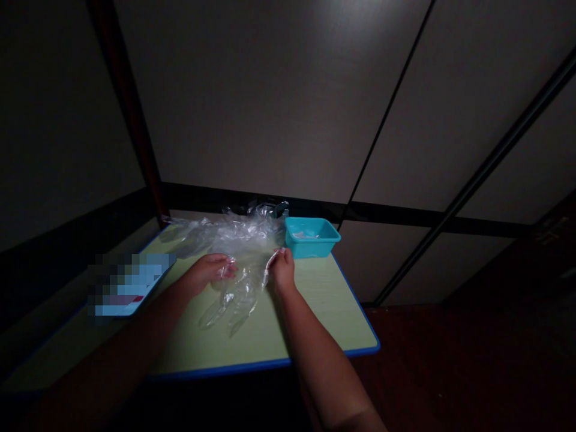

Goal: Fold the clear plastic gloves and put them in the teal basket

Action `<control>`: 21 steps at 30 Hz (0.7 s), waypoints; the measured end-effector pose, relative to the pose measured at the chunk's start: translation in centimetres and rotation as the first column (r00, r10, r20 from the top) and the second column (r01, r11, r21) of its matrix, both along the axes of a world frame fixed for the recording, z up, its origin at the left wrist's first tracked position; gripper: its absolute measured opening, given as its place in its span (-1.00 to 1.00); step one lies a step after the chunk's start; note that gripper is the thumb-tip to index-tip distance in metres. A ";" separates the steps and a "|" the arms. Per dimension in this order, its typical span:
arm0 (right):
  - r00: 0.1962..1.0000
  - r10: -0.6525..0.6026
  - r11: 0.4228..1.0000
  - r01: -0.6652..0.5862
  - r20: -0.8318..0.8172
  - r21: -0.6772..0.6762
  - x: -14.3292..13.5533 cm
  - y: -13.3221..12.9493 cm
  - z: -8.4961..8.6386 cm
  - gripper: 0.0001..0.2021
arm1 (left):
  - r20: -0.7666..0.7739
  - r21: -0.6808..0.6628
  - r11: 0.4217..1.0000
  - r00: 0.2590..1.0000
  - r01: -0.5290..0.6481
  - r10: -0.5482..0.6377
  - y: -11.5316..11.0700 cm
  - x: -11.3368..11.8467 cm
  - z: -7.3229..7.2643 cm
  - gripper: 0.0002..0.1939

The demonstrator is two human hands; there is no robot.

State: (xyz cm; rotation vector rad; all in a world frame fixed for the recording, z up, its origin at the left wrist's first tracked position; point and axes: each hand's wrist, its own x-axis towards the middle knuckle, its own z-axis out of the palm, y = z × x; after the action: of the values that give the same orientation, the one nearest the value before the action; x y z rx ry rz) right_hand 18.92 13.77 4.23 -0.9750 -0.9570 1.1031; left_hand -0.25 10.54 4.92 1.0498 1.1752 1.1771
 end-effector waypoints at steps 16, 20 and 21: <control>0.925 0.230 0.972 -0.203 0.302 -0.118 0.8 0.7 -1.0 -0.78 | -0.413 0.267 0.914 0.821 -0.305 0.395 1.1 -2.0 0.0 -0.82; 0.872 0.104 0.993 -0.115 0.478 -0.006 2.0 0.9 -0.3 -0.75 | -0.508 0.387 0.858 0.698 -0.338 0.505 0.3 -2.4 1.1 -0.92; 0.850 -0.044 0.993 -0.020 0.525 0.116 2.2 0.8 0.1 -0.74 | -0.572 0.500 0.810 0.585 -0.307 0.575 -0.1 -2.0 1.4 -0.87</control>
State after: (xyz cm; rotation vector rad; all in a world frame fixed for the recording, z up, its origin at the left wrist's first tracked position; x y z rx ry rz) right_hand 21.16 14.61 4.36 -1.2141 -1.4423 0.7612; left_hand -2.26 10.41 6.33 1.6316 1.9862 1.4691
